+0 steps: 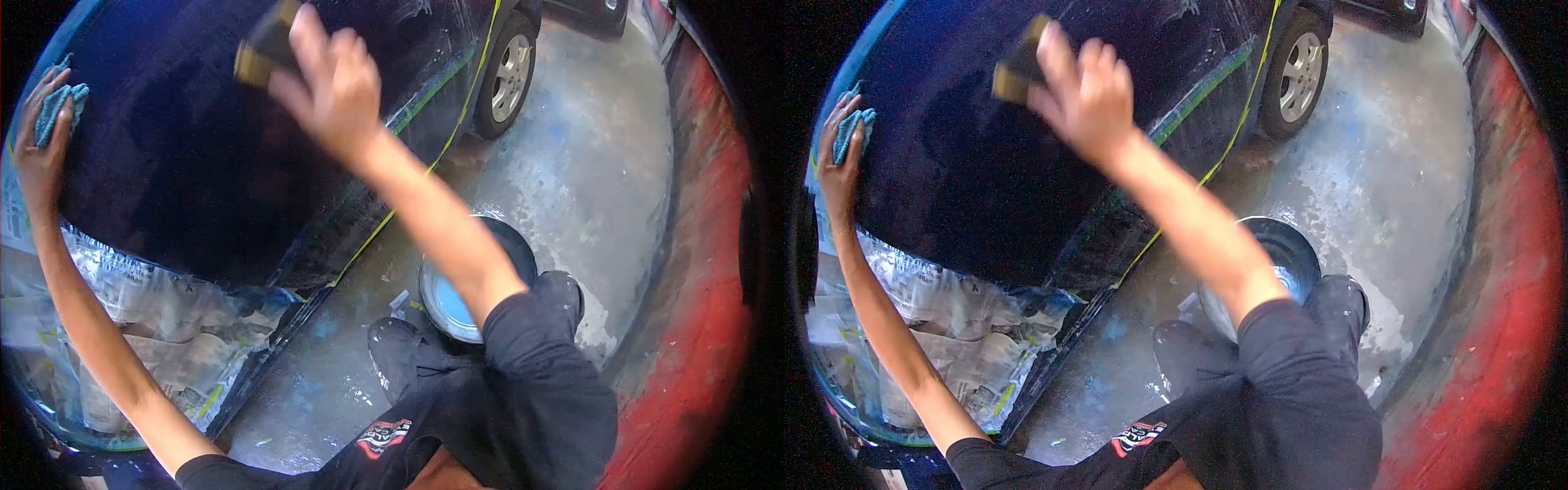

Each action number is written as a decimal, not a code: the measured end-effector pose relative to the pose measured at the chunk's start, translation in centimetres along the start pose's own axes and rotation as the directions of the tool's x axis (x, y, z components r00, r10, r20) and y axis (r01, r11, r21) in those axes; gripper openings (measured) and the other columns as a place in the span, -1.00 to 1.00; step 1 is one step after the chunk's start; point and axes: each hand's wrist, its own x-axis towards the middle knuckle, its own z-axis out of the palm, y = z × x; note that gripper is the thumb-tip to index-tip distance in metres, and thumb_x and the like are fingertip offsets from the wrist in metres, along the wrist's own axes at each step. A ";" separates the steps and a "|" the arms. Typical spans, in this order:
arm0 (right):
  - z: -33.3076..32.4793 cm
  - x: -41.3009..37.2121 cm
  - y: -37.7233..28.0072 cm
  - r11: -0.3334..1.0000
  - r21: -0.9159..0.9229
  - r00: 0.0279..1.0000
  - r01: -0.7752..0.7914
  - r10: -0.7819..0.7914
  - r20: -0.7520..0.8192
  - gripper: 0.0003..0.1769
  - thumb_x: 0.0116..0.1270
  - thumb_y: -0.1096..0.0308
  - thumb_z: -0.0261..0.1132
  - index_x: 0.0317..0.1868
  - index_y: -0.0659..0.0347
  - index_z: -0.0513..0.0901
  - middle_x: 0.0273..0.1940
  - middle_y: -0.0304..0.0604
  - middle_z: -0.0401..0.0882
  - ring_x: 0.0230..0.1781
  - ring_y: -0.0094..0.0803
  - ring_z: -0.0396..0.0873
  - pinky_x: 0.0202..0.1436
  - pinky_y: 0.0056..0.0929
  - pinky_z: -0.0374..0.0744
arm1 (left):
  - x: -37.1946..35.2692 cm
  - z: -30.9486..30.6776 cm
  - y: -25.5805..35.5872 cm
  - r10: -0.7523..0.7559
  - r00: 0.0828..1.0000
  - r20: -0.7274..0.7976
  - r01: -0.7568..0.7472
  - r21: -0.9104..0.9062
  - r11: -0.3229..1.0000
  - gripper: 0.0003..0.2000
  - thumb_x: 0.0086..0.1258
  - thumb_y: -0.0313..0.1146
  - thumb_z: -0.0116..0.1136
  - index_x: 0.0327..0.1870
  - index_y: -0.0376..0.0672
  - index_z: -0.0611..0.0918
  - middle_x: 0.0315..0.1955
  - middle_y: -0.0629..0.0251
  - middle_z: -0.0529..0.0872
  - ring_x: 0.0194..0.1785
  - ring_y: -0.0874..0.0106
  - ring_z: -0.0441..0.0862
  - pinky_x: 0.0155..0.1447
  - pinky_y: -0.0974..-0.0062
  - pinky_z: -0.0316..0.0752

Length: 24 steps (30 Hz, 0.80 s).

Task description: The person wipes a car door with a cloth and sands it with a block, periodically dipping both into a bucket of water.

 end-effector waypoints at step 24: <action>-0.9 -2.2 -2.5 0.999 0.046 0.997 0.018 -0.021 0.072 -0.03 0.06 -0.02 0.61 0.46 0.15 0.47 -0.07 0.10 0.59 -0.16 0.05 0.57 -0.16 -0.08 0.57 | 1.1 2.6 1.7 -0.161 0.960 -0.229 0.062 -0.389 0.919 -0.72 0.28 -0.36 0.39 -0.04 -0.30 0.78 -0.03 0.04 0.82 0.13 0.07 0.71 0.31 0.10 0.54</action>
